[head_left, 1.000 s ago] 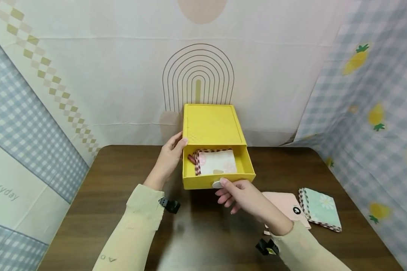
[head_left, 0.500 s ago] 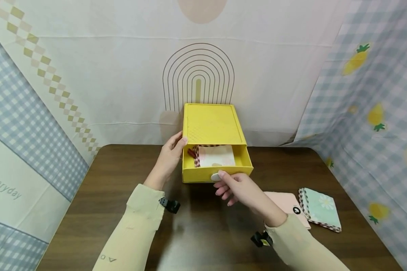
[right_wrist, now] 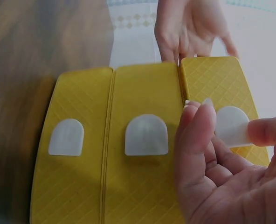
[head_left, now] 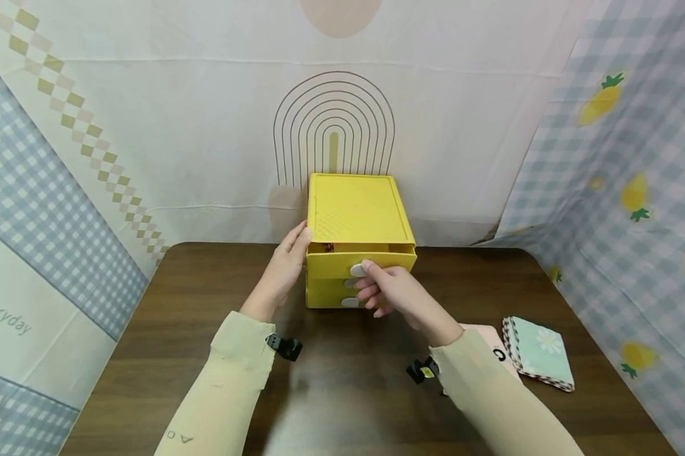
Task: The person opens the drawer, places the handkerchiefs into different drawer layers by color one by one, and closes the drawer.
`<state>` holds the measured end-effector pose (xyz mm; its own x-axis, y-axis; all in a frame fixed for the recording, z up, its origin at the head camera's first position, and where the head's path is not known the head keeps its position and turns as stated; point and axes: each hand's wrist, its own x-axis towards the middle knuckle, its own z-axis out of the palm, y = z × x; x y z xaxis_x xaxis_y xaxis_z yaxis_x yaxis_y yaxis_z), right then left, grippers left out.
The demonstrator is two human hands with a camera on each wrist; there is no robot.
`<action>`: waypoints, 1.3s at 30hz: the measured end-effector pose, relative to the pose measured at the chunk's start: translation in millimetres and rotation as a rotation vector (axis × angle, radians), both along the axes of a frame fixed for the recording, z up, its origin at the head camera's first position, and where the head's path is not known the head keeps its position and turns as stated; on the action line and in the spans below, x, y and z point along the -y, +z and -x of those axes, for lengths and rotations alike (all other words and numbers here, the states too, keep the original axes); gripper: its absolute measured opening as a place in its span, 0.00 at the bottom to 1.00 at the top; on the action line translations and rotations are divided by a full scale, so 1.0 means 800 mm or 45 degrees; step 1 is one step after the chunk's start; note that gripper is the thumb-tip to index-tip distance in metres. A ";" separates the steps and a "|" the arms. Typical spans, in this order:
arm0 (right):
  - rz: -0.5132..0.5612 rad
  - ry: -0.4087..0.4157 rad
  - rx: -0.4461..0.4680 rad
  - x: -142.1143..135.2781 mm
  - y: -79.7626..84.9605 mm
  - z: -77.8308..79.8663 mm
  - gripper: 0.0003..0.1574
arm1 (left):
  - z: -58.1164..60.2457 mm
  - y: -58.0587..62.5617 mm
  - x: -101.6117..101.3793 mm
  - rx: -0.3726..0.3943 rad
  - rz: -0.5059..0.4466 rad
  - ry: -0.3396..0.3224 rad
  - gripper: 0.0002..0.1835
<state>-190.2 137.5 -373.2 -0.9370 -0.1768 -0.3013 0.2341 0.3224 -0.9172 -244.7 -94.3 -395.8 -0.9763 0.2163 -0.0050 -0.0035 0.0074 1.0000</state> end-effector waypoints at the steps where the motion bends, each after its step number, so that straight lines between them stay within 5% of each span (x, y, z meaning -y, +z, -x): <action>1: 0.006 -0.006 0.007 0.001 0.000 0.006 0.41 | 0.000 0.000 0.000 0.004 -0.010 -0.017 0.42; 8: 0.011 -0.031 0.058 0.001 0.002 0.028 0.41 | -0.002 0.003 0.001 -0.064 -0.023 -0.103 0.45; 20: 0.026 -0.059 0.083 0.005 -0.002 0.028 0.41 | 0.010 0.039 -0.013 -0.122 0.415 0.004 0.48; 26: 0.050 -0.064 0.048 0.005 -0.004 0.022 0.42 | 0.013 0.031 -0.015 -0.191 0.441 0.028 0.39; 32: 0.034 -0.125 -0.153 -0.004 -0.049 0.006 0.42 | 0.016 0.023 -0.022 -0.114 0.416 -0.008 0.39; 39: 0.166 -0.205 0.046 -0.006 -0.103 0.003 0.49 | 0.016 0.021 -0.017 0.032 0.269 -0.057 0.39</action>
